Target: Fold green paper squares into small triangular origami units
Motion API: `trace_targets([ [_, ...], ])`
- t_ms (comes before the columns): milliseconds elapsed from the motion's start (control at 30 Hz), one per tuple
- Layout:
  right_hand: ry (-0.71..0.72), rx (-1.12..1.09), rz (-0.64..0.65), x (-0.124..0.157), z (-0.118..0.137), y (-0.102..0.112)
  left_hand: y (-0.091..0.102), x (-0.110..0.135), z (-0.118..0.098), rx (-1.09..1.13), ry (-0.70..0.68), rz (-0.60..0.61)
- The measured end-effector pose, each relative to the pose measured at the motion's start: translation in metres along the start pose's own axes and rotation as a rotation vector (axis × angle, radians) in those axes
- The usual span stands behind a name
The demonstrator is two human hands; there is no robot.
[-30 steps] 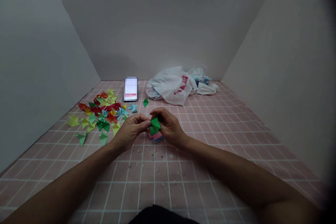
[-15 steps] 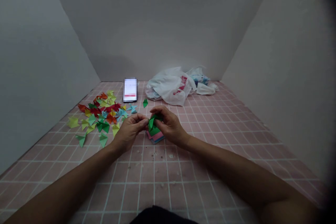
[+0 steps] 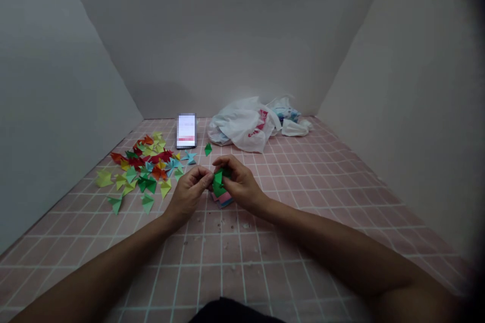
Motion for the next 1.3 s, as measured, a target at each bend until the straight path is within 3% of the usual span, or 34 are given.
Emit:
trace_targets([
  [200, -0.171, -0.216, -0.026, -0.003, -0.007, 0.002, 0.004, 0.001, 0.004, -0.041, -0.052, -0.1],
  [433, -0.228, -0.358, -0.044, 0.0, -0.001, -0.003, 0.008, 0.003, -0.004, -0.154, -0.164, -0.23],
  [567, -0.263, -0.277, -0.026, 0.006, 0.003, -0.012, 0.009, 0.01, -0.012, -0.379, -0.332, -0.315],
  [667, -0.189, -0.132, -0.083, 0.008, 0.007, -0.012, 0.008, 0.013, -0.012, -0.456, -0.409, -0.31],
  [767, -0.091, -0.018, -0.104, 0.006, 0.009, -0.007, 0.007, 0.012, -0.008, -0.353, -0.374, -0.251],
  [1000, 0.183, 0.306, -0.054, -0.001, 0.018, 0.005, 0.002, 0.004, -0.007, -0.033, -0.129, -0.153],
  [1167, 0.162, 0.221, -0.031, -0.001, 0.018, 0.006, 0.002, 0.005, -0.006, 0.078, -0.065, -0.174],
  [1300, 0.193, 0.284, -0.054, -0.001, 0.019, 0.007, 0.001, 0.006, -0.005, 0.096, -0.063, -0.17],
])
Point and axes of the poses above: each hand's wrist, its own x-axis away from the middle knuckle, its own y-axis out of the back of the hand, z = x × y, the point moved 3 cm from there along -x, towards the middle knuckle, and after that the axes turned 2 degrees about z, right-handed, at the moved point
